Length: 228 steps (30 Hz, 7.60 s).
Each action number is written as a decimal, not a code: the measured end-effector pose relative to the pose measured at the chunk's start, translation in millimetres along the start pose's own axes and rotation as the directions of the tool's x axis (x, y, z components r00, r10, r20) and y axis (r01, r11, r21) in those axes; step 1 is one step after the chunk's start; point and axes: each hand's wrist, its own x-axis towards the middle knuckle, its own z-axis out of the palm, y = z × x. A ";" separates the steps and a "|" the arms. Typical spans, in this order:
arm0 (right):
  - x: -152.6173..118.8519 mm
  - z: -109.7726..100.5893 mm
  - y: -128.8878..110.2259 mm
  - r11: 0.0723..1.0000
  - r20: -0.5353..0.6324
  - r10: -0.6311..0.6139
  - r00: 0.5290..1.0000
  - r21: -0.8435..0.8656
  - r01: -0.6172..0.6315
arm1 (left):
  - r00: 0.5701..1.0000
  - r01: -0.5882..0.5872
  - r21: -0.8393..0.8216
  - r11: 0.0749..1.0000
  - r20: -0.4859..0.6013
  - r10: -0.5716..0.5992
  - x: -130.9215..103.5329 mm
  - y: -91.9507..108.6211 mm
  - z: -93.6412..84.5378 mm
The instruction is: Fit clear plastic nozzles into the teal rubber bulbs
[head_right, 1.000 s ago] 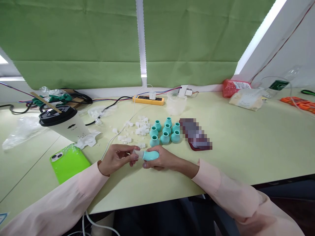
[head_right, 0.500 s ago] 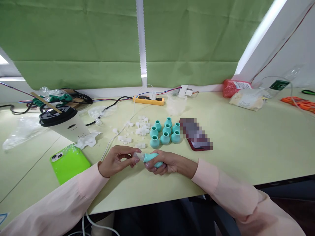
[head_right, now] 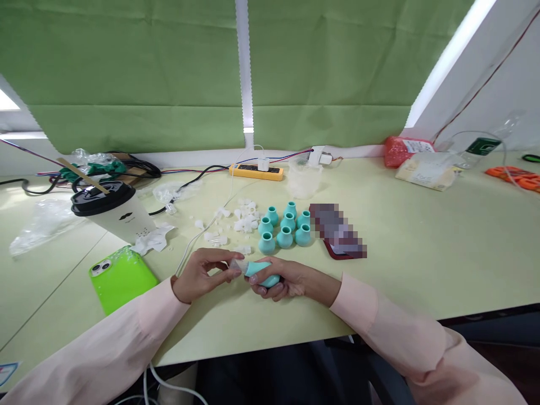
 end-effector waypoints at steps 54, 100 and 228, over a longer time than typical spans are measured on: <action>4.9 2.2 7.9 0.813 -0.315 -0.567 0.761 -0.360 0.458 | 0.919 0.065 0.501 0.863 -0.367 0.145 17.1 -6.0 -35.1; -4.3 2.3 9.3 -0.167 0.199 -0.901 0.385 -0.979 0.116 | 0.933 0.321 -0.325 0.890 0.270 -0.238 9.6 -7.2 -27.5; 16.9 9.3 22.6 -0.324 0.099 -0.713 0.695 -0.924 -0.201 | 0.952 -0.302 0.828 0.473 0.243 0.184 12.5 -44.8 -9.6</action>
